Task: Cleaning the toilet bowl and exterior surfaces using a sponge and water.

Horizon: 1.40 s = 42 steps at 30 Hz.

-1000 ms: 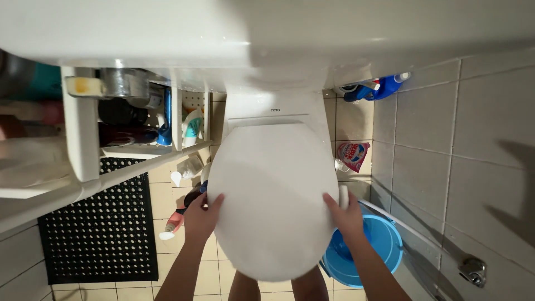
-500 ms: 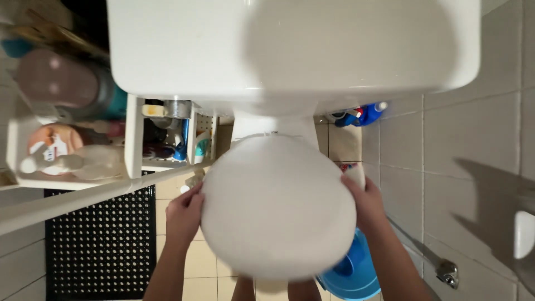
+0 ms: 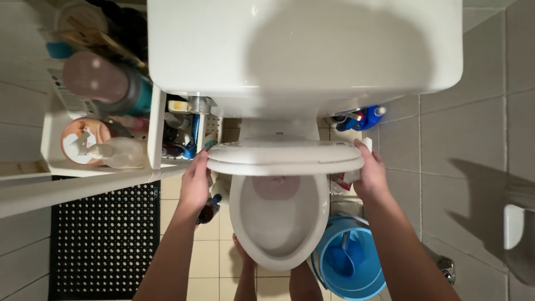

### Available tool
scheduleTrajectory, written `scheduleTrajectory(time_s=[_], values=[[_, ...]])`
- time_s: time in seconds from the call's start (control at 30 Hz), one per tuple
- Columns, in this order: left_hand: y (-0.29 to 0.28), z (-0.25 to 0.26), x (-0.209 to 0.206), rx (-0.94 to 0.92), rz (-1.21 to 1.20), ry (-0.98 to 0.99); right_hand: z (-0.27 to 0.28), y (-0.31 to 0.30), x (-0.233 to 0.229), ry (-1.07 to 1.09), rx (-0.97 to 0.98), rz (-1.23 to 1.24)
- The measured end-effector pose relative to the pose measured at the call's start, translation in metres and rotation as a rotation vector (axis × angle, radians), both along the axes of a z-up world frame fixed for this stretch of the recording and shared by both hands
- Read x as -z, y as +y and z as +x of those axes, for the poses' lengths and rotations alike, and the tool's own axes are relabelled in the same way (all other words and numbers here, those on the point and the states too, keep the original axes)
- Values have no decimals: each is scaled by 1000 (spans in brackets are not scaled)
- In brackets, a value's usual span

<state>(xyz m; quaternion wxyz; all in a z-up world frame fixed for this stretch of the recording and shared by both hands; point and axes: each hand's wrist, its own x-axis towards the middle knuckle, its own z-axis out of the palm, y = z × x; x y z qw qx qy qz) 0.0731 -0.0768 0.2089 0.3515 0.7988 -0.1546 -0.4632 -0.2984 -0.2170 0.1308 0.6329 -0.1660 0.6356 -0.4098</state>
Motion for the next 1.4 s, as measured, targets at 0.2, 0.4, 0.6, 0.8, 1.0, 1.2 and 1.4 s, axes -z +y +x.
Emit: scheduleTrajectory(time_s=[0.2, 0.4, 0.6, 0.8, 1.0, 1.2, 1.4], values=[[-9, 9, 26, -2, 61, -93, 7, -7, 11, 44, 82, -18], [-25, 9, 19, 4, 78, -116, 10, -24, 11, 129, 48, 49], [-34, 9, 21, -4, 61, -89, 4, -21, 17, 279, 104, -14], [-49, 12, 12, 16, 130, -85, -15, 27, 16, 247, 69, -104], [-35, 13, 30, -131, 81, 35, -69, 105, 70, 361, 95, 8], [0, -35, -103, 126, -256, -650, -79, 173, 13, -11, 164, 333], [-13, -27, -166, 599, 52, -981, -78, 214, -11, -175, 129, 154]])
